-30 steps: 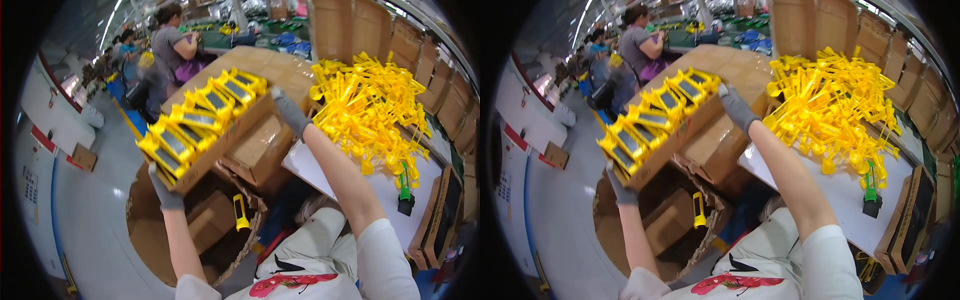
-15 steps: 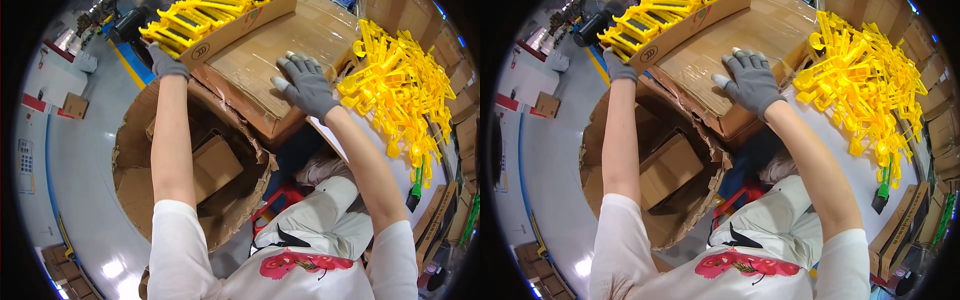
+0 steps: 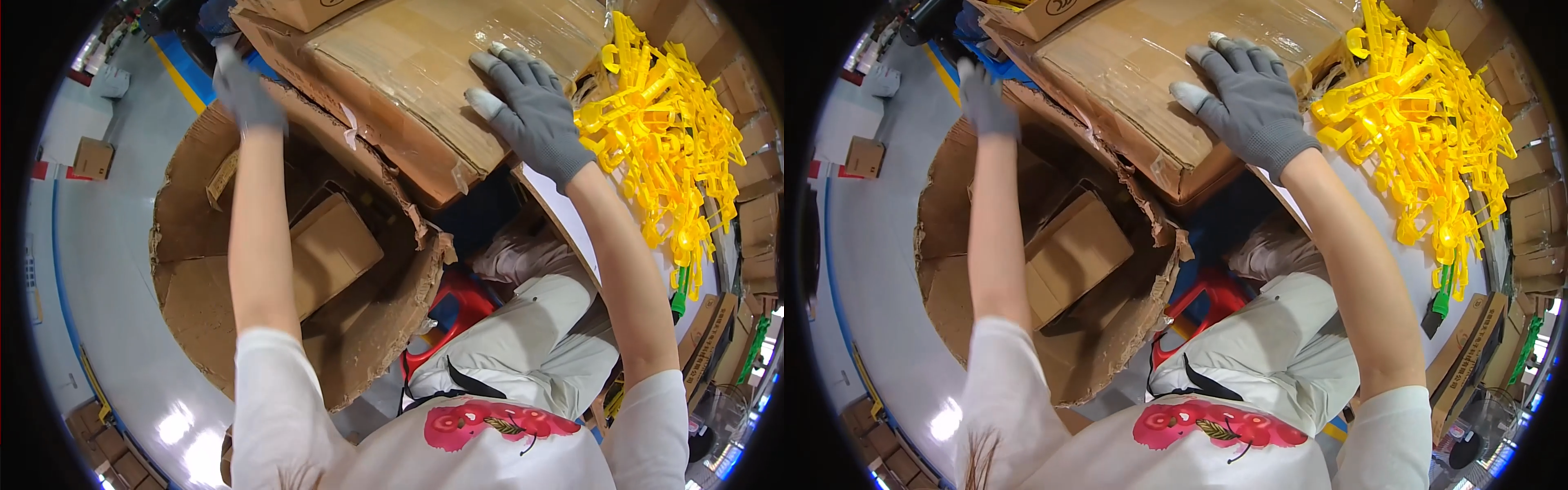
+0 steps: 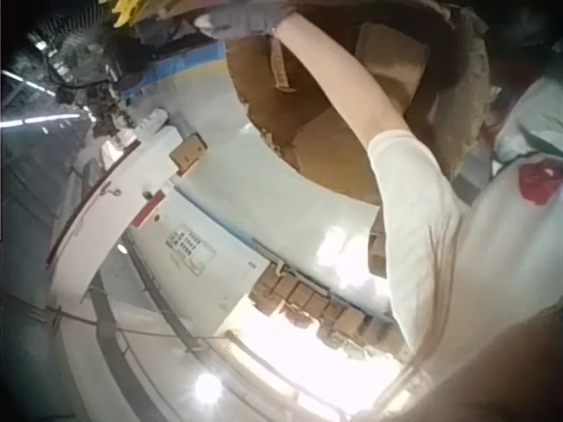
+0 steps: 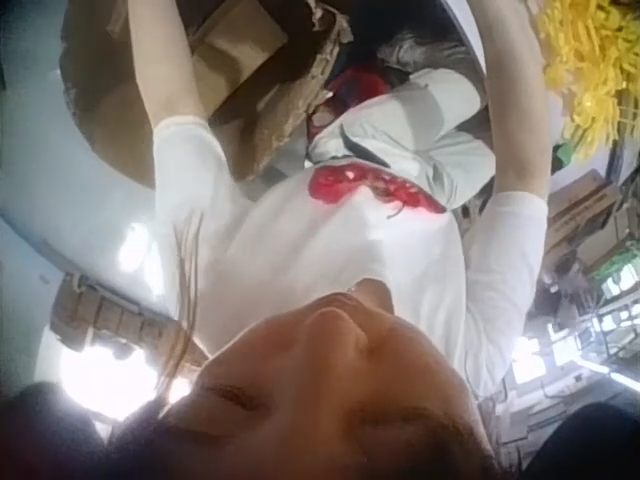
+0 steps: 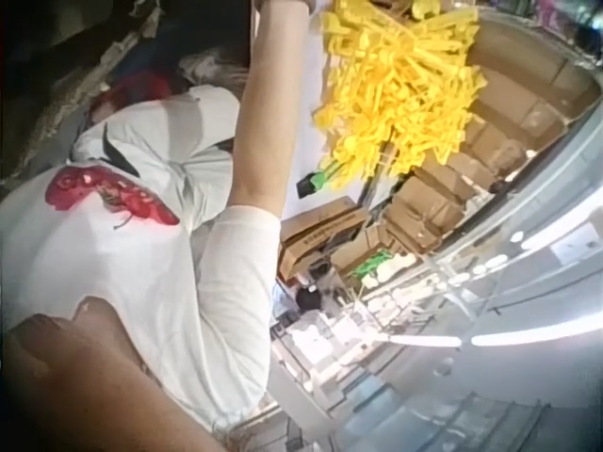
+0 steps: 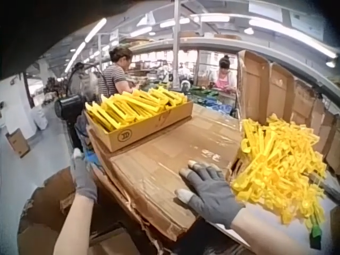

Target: Assemble solar lights by inserting solar panel components into yellow plastic housings.

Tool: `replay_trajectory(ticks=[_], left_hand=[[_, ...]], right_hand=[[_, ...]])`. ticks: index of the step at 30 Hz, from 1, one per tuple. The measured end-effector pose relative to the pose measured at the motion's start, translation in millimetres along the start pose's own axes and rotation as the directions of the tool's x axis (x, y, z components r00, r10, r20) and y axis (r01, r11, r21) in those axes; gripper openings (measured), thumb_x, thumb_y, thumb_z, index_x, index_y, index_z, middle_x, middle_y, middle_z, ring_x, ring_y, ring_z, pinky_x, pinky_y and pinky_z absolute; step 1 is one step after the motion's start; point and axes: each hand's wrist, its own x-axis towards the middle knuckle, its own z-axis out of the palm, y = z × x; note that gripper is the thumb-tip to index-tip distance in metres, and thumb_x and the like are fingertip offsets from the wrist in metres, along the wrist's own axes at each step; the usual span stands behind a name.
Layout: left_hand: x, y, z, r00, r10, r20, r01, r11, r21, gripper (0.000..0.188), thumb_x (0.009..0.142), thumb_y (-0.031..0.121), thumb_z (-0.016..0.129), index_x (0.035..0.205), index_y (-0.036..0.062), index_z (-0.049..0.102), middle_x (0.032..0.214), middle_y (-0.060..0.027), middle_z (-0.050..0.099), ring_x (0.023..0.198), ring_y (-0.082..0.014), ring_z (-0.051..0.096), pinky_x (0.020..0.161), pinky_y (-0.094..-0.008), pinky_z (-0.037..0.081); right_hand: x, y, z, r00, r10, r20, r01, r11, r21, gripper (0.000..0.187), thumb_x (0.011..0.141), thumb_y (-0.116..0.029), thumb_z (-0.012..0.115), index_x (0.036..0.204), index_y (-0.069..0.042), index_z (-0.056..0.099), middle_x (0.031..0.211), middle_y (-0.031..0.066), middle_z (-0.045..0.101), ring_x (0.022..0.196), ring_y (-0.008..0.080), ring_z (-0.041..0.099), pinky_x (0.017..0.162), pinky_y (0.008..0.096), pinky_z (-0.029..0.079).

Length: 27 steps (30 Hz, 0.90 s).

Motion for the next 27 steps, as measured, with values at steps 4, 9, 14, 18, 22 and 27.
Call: replay_trajectory(ticks=[4, 9, 14, 18, 22, 27], left_hand=[[-107.1, -82.5, -201.7, 0.886, 0.135, 0.443, -0.456, 0.42, 0.784, 0.044, 0.09, 0.02, 0.057, 0.127, -0.0028, 0.046, 0.12, -0.0187, 0.054, 0.117, -0.0304, 0.051, 0.096, -0.0382, 0.043], [-247.7, -108.6, -317.0, 0.55, -0.823, 0.138, -0.559, -0.24, 0.794, 0.082, 0.079, 0.046, 0.066, 0.141, 0.0023, 0.035, 0.141, -0.0216, 0.041, 0.131, -0.0384, 0.038, 0.109, -0.0433, 0.031], [-251.8, -127.7, -431.9, 0.69, -0.722, -0.05, -0.416, -0.452, 0.789, 0.027, 0.084, 0.027, 0.058, 0.102, 0.0081, 0.066, 0.098, -0.0195, 0.067, 0.092, -0.0375, 0.065, 0.081, -0.0455, 0.052], [-243.2, -97.3, -374.7, 0.781, -0.587, 0.212, -0.475, -0.339, 0.812, 0.01, 0.083, 0.017, 0.057, 0.082, 0.0105, 0.064, 0.078, -0.0187, 0.066, 0.075, -0.0378, 0.065, 0.066, -0.047, 0.051], [-220.7, 1.8, -349.8, 0.91, -0.32, 0.265, -0.373, -0.351, 0.859, 0.012, 0.083, 0.019, 0.06, 0.091, 0.0144, 0.066, 0.076, -0.0181, 0.065, 0.072, -0.0384, 0.064, 0.063, -0.0473, 0.049], [-256.9, 127.5, -248.2, 0.875, 0.015, 0.484, -0.482, -0.077, 0.873, 0.032, 0.085, 0.006, 0.051, 0.114, 0.0066, 0.064, 0.1, -0.0174, 0.067, 0.082, -0.036, 0.065, 0.069, -0.0414, 0.051]], right_hand=[[5.2, -9.1, -3.9, 0.999, -0.002, 0.034, 0.002, 1.0, 0.005, 0.055, 0.092, -0.052, 0.046, 0.129, -0.012, 0.052, 0.134, 0.016, 0.049, 0.125, 0.0326, 0.042, 0.106, 0.0426, 0.029], [-2.5, -1.4, 0.8, 0.999, 0.001, 0.034, 0.0, 0.999, -0.042, 0.054, 0.092, -0.052, 0.045, 0.13, -0.013, 0.052, 0.135, 0.0153, 0.049, 0.126, 0.0318, 0.042, 0.106, 0.0424, 0.029], [6.2, -15.7, 6.7, 0.999, -0.041, -0.027, 0.041, 0.999, -0.005, 0.055, 0.093, -0.053, 0.043, 0.13, -0.013, 0.051, 0.136, 0.0148, 0.048, 0.126, 0.0318, 0.042, 0.107, 0.0418, 0.028], [-1.2, -4.8, 2.7, 0.998, 0.025, 0.064, -0.025, 1.0, 0.006, 0.057, 0.092, -0.055, 0.042, 0.131, -0.015, 0.051, 0.137, 0.0139, 0.047, 0.128, 0.0326, 0.04, 0.108, 0.042, 0.026], [1.7, -11.6, 6.7, 0.995, 0.048, 0.091, -0.051, 0.998, 0.03, 0.06, 0.091, -0.059, 0.04, 0.133, -0.017, 0.049, 0.139, 0.0134, 0.045, 0.13, 0.032, 0.038, 0.11, 0.0432, 0.023], [4.2, -2.0, -18.4, 0.974, 0.001, 0.227, -0.039, 0.986, 0.159, 0.057, 0.094, -0.05, 0.042, 0.136, -0.012, 0.045, 0.142, 0.0157, 0.041, 0.132, 0.0343, 0.036, 0.11, 0.0438, 0.023]])
